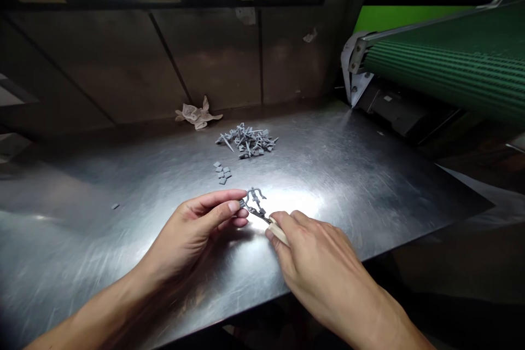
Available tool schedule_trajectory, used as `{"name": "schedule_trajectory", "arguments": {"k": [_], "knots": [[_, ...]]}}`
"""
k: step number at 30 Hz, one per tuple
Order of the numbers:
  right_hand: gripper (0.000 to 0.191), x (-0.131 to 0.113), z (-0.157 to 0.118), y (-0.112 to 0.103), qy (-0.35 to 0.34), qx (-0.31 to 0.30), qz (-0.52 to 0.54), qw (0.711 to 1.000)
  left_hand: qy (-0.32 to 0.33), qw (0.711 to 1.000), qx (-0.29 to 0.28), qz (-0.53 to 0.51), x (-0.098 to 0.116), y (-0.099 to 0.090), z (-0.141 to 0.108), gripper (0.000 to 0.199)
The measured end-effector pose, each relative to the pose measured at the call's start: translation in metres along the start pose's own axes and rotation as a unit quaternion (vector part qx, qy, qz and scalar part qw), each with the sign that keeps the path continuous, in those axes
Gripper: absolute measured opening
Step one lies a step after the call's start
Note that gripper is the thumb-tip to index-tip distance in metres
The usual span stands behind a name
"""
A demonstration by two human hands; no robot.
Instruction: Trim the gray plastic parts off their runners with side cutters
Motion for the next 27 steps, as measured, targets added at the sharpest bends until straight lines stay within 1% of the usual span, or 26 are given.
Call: {"name": "schedule_trajectory", "arguments": {"k": [7,10,13,17,20,22,27], "knots": [[0.033,-0.006,-0.002,-0.004,-0.021,-0.012,0.064,0.998,0.022,1.0,0.007,0.004,0.003,0.002,-0.003,0.023],[0.036,-0.008,-0.001,-0.005,-0.021,-0.014,0.069,0.997,0.022,1.0,0.008,0.001,0.003,0.001,-0.003,0.023],[0.032,-0.009,0.0,-0.005,-0.016,-0.004,0.04,0.999,0.023,1.0,0.011,-0.001,0.002,0.0,-0.003,0.023],[0.028,-0.01,-0.001,-0.009,-0.022,0.042,-0.016,0.999,0.024,1.0,0.016,0.004,0.002,0.0,-0.004,0.024],[0.028,-0.011,-0.002,-0.01,-0.033,0.056,-0.042,0.997,0.033,0.999,0.023,0.01,0.004,0.0,-0.005,0.025],[0.028,-0.012,-0.002,-0.008,-0.034,0.049,-0.054,0.997,0.04,0.999,0.03,0.011,0.004,0.0,-0.006,0.026],[0.029,-0.015,0.001,-0.001,-0.016,0.004,-0.066,0.998,0.04,0.998,0.05,0.004,0.0,-0.004,-0.004,0.025]]}}
Point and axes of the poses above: each hand's wrist, its own z-axis towards the middle knuckle, its own y-axis out of the palm, x = y × z, the point moved 7 cm from there along z, towards the middle knuckle, and after that the axes turned 15 degrees about -z, right-handed, at the moved point
